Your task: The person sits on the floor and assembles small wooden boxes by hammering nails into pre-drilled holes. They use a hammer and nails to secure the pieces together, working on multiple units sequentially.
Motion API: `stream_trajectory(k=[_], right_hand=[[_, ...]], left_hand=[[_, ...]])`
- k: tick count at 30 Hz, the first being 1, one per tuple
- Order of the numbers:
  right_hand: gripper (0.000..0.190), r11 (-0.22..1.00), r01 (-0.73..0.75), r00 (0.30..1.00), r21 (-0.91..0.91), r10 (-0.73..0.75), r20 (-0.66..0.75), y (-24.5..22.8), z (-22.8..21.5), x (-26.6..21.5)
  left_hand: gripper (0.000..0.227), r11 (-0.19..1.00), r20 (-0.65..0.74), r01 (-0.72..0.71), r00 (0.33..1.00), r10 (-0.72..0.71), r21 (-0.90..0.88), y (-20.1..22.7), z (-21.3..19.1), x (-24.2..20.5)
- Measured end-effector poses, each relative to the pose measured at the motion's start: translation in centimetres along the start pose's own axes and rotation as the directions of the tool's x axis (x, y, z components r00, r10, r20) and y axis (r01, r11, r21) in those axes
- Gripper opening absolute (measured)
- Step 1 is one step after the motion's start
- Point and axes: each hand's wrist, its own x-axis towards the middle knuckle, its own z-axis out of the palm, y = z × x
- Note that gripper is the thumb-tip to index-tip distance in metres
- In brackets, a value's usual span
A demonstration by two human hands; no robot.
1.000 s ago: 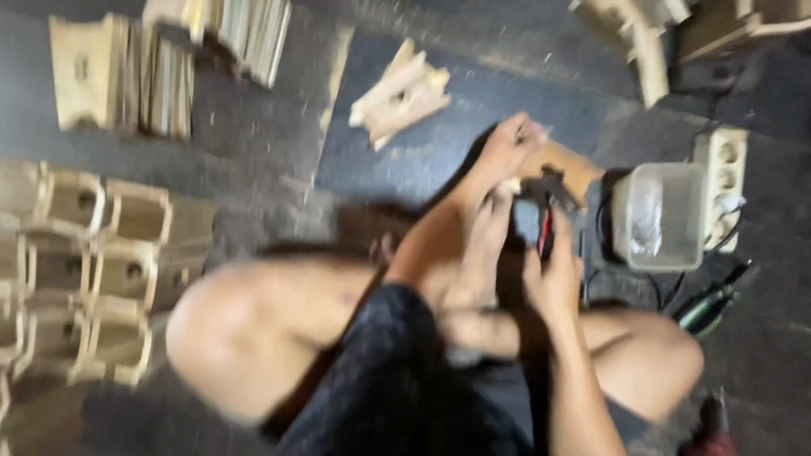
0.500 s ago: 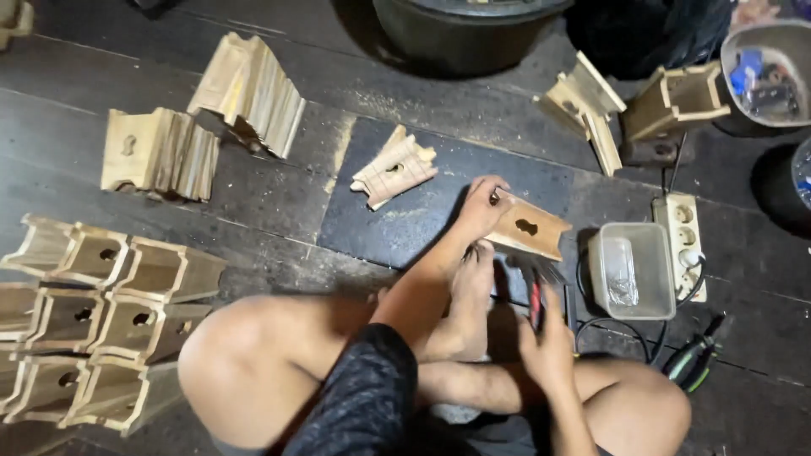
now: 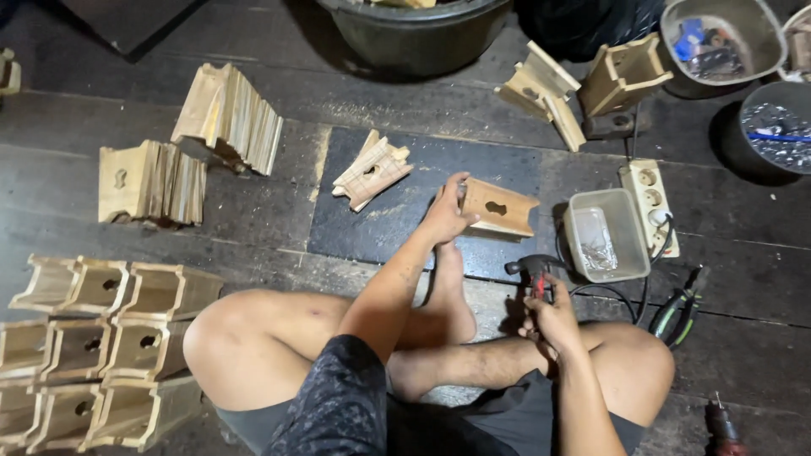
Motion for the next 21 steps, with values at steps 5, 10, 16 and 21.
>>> stream_trajectory(k=[5,10,16,21], right_hand=[[0.055,0.594,0.132,0.969,-0.793,-0.246,-0.023,1.0,-2.8,2.7],[0.038,0.321,0.294,0.732,-0.900,-0.681,-0.004,-3.4,-7.7,7.6],[0.042,0.277,0.337,0.818,-0.900,-0.559,0.135,-6.6,-10.6,16.6],[0.033,0.110,0.132,0.975,-0.985,-0.191,0.110,-5.4,-11.3,19.5]], left_hand=[[0.090,1.000,0.029,0.025,0.999,-0.026,0.016,-0.4,-0.8,0.2],[0.090,0.997,0.093,0.081,0.992,-0.082,0.014,-1.1,-1.2,0.4],[0.102,0.990,0.205,0.139,0.970,-0.133,-0.014,1.1,-2.3,-1.1],[0.082,0.944,0.221,0.272,0.948,-0.230,-0.186,2.0,-3.6,-2.3]])
